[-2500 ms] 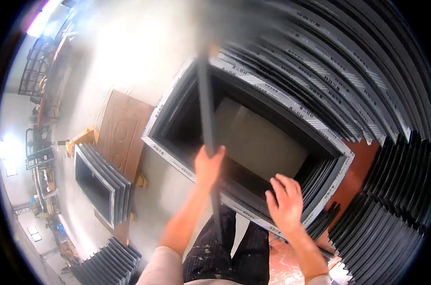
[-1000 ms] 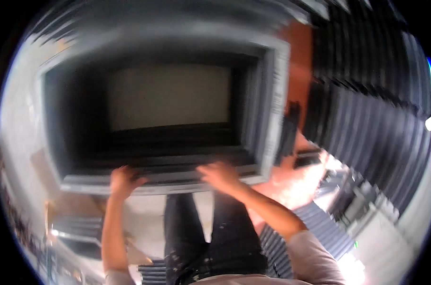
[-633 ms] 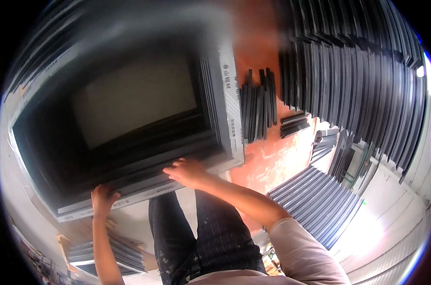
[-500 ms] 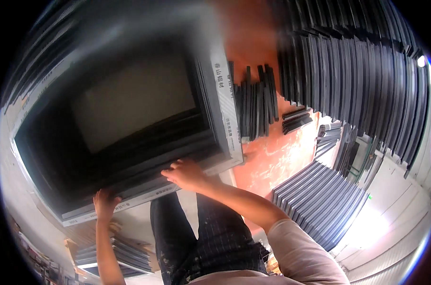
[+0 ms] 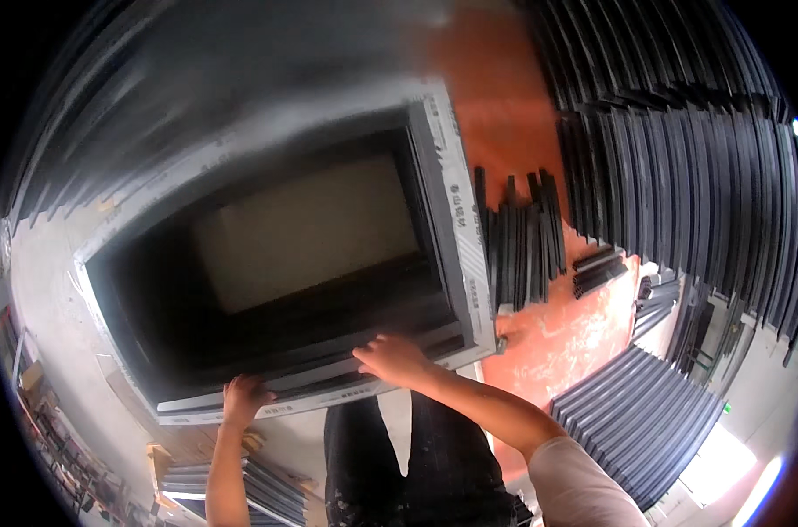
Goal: The person assembles window frames by hand, inserting metal profiles into the frame edges, moving frames between stacks, and retrieving additional metal bars from the floor to fit into the frames.
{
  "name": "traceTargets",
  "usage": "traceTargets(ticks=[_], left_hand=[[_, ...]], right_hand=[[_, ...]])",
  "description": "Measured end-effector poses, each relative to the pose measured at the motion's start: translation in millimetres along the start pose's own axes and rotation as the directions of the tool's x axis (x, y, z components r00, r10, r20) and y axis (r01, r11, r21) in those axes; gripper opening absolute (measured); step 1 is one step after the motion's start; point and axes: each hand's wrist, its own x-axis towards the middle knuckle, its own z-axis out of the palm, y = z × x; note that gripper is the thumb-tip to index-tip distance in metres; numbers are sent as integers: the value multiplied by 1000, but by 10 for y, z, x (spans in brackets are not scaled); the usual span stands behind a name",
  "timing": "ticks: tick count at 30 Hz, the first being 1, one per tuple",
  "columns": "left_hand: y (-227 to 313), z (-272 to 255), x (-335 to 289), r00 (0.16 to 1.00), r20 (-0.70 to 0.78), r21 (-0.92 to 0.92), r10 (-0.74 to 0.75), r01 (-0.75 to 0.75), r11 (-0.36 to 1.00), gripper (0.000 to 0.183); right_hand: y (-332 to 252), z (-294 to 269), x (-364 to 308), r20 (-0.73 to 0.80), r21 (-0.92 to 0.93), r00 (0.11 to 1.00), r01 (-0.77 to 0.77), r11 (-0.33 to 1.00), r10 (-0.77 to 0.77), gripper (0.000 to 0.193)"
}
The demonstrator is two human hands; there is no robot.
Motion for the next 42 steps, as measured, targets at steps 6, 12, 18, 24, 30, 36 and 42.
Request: traceTargets(ticks=[6,12,18,24,30,36,42], left_hand=[[391,-939,93,921,-380,-5,80,-89,996,43],[552,-1503,480,274,-934,-187,-231,177,966,44],[255,-1774,1205,829,-63,-873,-556,-316,-372,69],[190,-2024,1728,854,-84,-785,-513,-374,-494,36],[39,-2196,1894,819,-55,-814,-570,-368,-450,30],[-110,-2291,2176,819,-41,-833,-573,-344,-432,30],[-402,-2049,2375,875,-155,-772,-459,-397,-497,31]], right_hand=[[-389,-880,246,-203,-208,973,65,976,-108,30],[-357,-1682,713,-460,-459,846,33,888,-270,30],[-241,-2114,1030,-533,-554,744,53,831,-403,34],[-242,-2341,1264,-541,-543,740,56,838,-400,32],[-288,-2396,1510,-554,-526,711,104,844,-433,33],[-243,-2507,1641,-573,-492,734,48,869,-365,31],[-180,-2255,1529,-671,-444,651,32,896,-355,13]])
